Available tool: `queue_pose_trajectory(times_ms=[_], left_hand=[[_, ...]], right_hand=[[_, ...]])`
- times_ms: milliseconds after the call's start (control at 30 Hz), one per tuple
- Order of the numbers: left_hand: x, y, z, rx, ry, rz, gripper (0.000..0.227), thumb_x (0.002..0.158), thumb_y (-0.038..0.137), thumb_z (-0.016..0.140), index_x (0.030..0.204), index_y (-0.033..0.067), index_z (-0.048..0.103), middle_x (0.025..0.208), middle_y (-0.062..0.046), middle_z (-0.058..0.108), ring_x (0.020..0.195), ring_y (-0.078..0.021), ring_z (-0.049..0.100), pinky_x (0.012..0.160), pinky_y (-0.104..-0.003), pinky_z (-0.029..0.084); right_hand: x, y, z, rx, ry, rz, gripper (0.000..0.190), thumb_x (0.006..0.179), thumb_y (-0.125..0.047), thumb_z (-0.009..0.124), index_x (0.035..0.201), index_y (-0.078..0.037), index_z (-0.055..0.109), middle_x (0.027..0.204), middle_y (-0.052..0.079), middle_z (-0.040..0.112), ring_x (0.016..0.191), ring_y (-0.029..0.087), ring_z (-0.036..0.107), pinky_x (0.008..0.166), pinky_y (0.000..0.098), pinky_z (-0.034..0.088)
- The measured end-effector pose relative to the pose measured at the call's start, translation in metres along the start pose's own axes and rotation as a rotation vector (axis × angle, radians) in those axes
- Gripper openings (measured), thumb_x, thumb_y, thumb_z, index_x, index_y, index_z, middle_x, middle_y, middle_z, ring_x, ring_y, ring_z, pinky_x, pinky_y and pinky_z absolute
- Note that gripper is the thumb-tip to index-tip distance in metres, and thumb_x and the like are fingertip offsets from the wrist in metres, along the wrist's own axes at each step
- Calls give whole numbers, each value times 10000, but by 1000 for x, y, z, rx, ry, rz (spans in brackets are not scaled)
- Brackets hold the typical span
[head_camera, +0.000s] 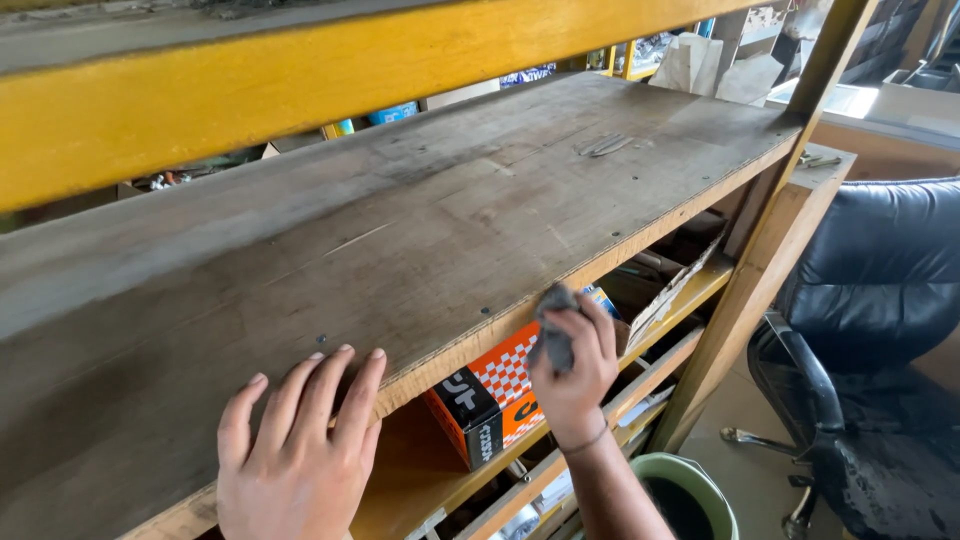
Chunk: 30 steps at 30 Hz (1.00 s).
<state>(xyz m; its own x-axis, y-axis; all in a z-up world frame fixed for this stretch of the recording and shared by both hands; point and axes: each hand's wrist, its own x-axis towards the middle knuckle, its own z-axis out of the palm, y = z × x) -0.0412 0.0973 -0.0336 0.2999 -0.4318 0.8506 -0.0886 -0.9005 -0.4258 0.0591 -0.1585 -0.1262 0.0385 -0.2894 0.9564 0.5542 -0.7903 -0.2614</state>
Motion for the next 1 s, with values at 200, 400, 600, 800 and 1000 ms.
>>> queue_pose_trajectory(times_ms=[200, 400, 600, 800, 1000], left_hand=[[-2, -1, 2, 18, 10, 5, 295, 938, 266, 679, 1212, 360, 733, 1194, 110, 744, 1056, -104, 686, 1039, -368, 437], [1, -1, 2, 5, 24, -1, 272, 967, 275, 649, 1216, 346, 731, 1196, 98, 739, 1053, -112, 682, 1014, -375, 460], [0, 0, 1, 0, 9, -1, 287, 954, 265, 652, 1213, 351, 738, 1198, 93, 744, 1064, -118, 688, 1022, -372, 454], [3, 0, 0, 7, 24, -6, 258, 978, 266, 614, 1205, 339, 711, 1189, 98, 734, 1051, -109, 680, 1000, -367, 461], [5, 0, -1, -5, 50, -2, 210, 993, 279, 627, 1180, 335, 705, 1157, 95, 740, 1033, -105, 684, 997, -356, 451]], right_hand=[[-25, -14, 7, 233, -98, -240, 292, 802, 141, 615, 1002, -50, 710, 1202, 161, 607, 896, 245, 670, 709, 335, 533], [7, -14, 2, 139, 3, -99, 287, 802, 120, 538, 1009, -35, 664, 1152, 227, 640, 1031, 367, 688, 912, 436, 600], [-27, -10, 1, 229, -182, -326, 211, 839, 9, 739, 1034, -65, 708, 1280, 171, 627, 942, 279, 694, 747, 387, 590], [6, -27, 8, 133, -22, -95, 316, 731, 53, 531, 981, -31, 706, 1185, 239, 611, 1022, 374, 683, 892, 444, 584], [-25, -5, -10, 198, -162, -187, 368, 711, 87, 574, 1034, -19, 716, 1225, 207, 604, 1061, 350, 668, 877, 443, 572]])
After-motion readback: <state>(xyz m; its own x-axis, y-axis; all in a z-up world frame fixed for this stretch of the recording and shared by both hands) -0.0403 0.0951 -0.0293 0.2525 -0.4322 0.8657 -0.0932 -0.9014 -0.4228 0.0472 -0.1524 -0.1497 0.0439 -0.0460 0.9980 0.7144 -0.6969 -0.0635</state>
